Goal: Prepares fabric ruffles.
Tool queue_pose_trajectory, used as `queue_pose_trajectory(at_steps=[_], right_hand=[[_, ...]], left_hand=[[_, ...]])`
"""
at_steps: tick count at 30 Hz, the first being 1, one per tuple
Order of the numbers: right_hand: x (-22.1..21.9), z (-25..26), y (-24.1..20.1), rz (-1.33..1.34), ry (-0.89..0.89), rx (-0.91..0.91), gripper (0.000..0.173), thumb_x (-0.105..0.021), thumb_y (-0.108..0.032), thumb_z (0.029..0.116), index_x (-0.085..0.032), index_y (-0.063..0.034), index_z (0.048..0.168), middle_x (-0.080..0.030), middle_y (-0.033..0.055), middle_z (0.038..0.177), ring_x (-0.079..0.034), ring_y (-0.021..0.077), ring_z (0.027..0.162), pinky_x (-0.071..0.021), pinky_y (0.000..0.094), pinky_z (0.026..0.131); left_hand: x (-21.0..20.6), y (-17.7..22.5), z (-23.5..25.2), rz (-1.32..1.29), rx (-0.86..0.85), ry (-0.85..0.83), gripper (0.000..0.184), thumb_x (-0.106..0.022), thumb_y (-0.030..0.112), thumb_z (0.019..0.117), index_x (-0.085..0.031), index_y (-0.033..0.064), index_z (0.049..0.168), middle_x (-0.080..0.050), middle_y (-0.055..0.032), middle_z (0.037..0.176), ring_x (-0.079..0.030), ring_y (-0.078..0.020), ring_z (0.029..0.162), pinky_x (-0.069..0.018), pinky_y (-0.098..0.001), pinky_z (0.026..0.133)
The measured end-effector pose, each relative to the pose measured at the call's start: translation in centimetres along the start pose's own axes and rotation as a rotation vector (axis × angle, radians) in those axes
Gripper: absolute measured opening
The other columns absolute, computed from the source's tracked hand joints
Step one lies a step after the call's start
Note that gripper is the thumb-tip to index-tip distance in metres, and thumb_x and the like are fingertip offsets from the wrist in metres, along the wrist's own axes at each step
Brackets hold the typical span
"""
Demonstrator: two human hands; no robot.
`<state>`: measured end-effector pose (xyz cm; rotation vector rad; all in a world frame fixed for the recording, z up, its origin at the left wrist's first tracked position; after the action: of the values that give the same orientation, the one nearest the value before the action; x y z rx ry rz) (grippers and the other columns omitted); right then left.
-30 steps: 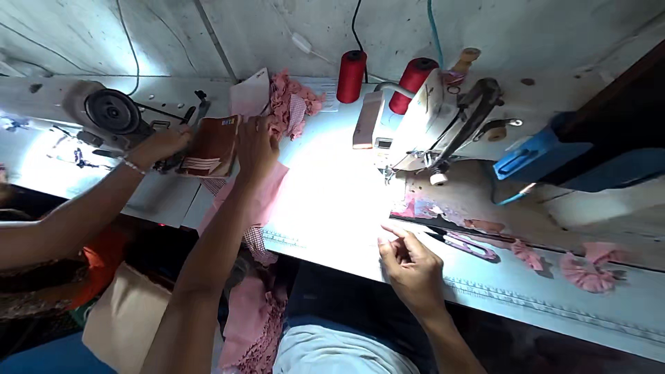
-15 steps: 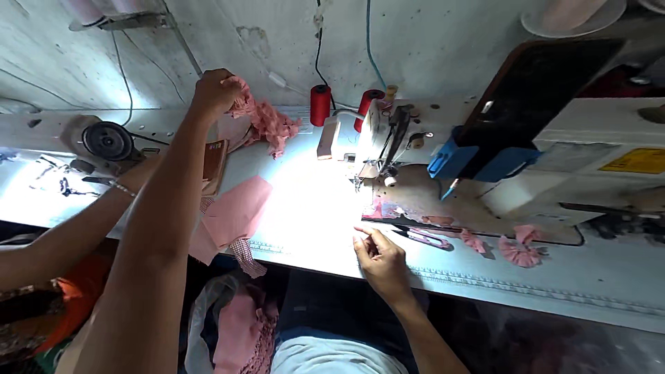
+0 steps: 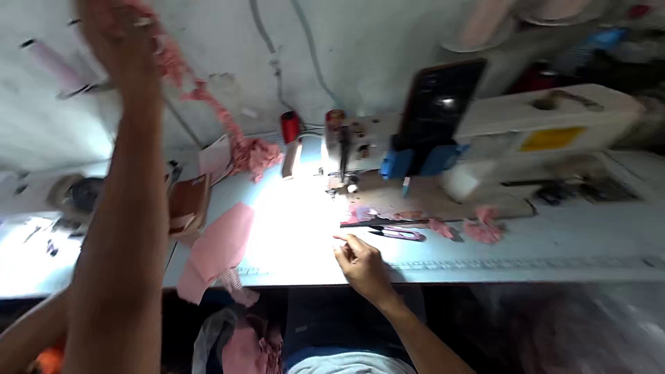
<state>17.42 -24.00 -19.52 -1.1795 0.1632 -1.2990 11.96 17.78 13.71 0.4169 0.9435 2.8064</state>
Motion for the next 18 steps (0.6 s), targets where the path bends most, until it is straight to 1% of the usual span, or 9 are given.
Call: queue_pose_trajectory(at_steps=[2,3,4,5,6,8,10,14,18], right_hand=[[0.0,-0.1,0.1,0.012,0.007,-0.011,0.028,-0.061,-0.021,0.0952,-0.075,-0.0081,0.115,-0.069,0.0022,0.080,-0.060,0.0092,0.062,-0.0542,0.0273,0.061],[-0.1,-0.1,0.2,0.014,0.006,-0.014,0.028,-0.060,-0.022,0.0960,-0.076,-0.0087,0.115,-0.069,0.0019,0.080,-0.060,0.0098,0.063,-0.0544,0.0284,0.061],[-0.1,-0.1,0.2,0.013,0.000,-0.017,0.028,-0.060,-0.023,0.0970,-0.075,-0.0093,0.115,-0.070,0.0019,0.080,-0.061,0.0104,0.063,-0.0546,0.0294,0.061],[0.0,0.0,0.1,0.016,-0.010,-0.023,0.028,-0.059,-0.024,0.0978,-0.075,-0.0097,0.116,-0.071,0.0021,0.081,-0.062,0.0110,0.064,-0.0552,0.0303,0.062],[0.0,-0.1,0.0,0.021,-0.020,-0.030,0.029,-0.059,-0.025,0.0984,-0.075,-0.0099,0.116,-0.071,0.0024,0.083,-0.063,0.0114,0.065,-0.0557,0.0309,0.064],[0.1,-0.2,0.0,0.023,-0.031,-0.039,0.029,-0.057,-0.026,0.0997,-0.075,-0.0101,0.117,-0.071,0.0026,0.084,-0.063,0.0116,0.066,-0.0557,0.0312,0.064],[0.2,-0.3,0.0,0.015,-0.024,-0.037,0.029,-0.057,-0.026,0.0994,-0.075,-0.0097,0.117,-0.071,0.0026,0.083,-0.062,0.0117,0.065,-0.0550,0.0311,0.063],[0.4,-0.6,0.1,-0.001,-0.039,-0.014,0.030,-0.059,-0.021,0.0961,-0.075,-0.0071,0.117,-0.068,0.0031,0.078,-0.060,0.0120,0.063,-0.0538,0.0302,0.061],[0.6,-0.6,0.4,0.084,0.003,0.066,0.029,-0.060,-0.021,0.0972,-0.075,-0.0046,0.115,-0.066,0.0021,0.076,-0.057,0.0063,0.062,-0.0502,0.0220,0.058]], left_hand=[[-0.2,1.2,-0.4,-0.073,-0.035,-0.045,0.042,-0.048,0.027,0.1086,-0.044,0.0008,0.141,-0.068,-0.0056,0.112,-0.072,-0.0148,0.090,-0.0626,-0.0330,0.078],[-0.3,1.4,-0.8,-0.070,-0.007,-0.068,0.041,-0.047,0.034,0.1095,-0.048,0.0044,0.139,-0.069,-0.0024,0.107,-0.072,-0.0132,0.084,-0.0627,-0.0314,0.073],[-0.3,2.1,-1.4,-0.044,0.046,-0.065,0.034,-0.046,0.036,0.1097,-0.055,0.0105,0.130,-0.069,0.0032,0.101,-0.069,-0.0085,0.076,-0.0605,-0.0272,0.067],[-0.2,2.9,-2.2,0.026,0.131,-0.019,0.026,-0.046,0.038,0.1086,-0.059,0.0176,0.117,-0.064,0.0093,0.089,-0.060,-0.0023,0.066,-0.0521,-0.0215,0.059],[0.0,3.8,-2.8,0.048,0.180,0.023,0.018,-0.048,0.034,0.1076,-0.060,0.0203,0.105,-0.059,0.0117,0.081,-0.052,0.0001,0.062,-0.0455,-0.0187,0.058],[0.7,4.6,-4.2,0.014,0.183,0.068,0.018,-0.050,0.023,0.1079,-0.056,0.0175,0.092,-0.053,0.0112,0.073,-0.049,0.0006,0.061,-0.0441,-0.0166,0.060],[1.3,5.5,-5.2,-0.033,0.124,0.063,0.023,-0.049,0.018,0.1079,-0.054,0.0169,0.085,-0.052,0.0113,0.068,-0.049,0.0002,0.059,-0.0435,-0.0165,0.059],[3.0,8.8,-7.5,-0.078,0.085,-0.029,0.026,-0.047,0.019,0.1092,-0.054,0.0205,0.084,-0.053,0.0137,0.066,-0.049,0.0025,0.057,-0.0446,-0.0142,0.058],[4.8,13.1,-10.6,-0.087,0.059,-0.112,0.037,-0.050,0.005,0.1014,-0.051,0.0217,0.069,-0.051,0.0114,0.057,-0.044,0.0004,0.048,-0.0386,-0.0137,0.047]])
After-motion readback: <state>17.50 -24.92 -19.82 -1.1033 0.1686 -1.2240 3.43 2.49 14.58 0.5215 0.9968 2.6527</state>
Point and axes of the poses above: each hand's wrist, its own z-axis towards the middle knuckle, its own x-axis out of the back of the hand, y = z × x, the point moved 1 cm from there along z, towards the middle knuckle
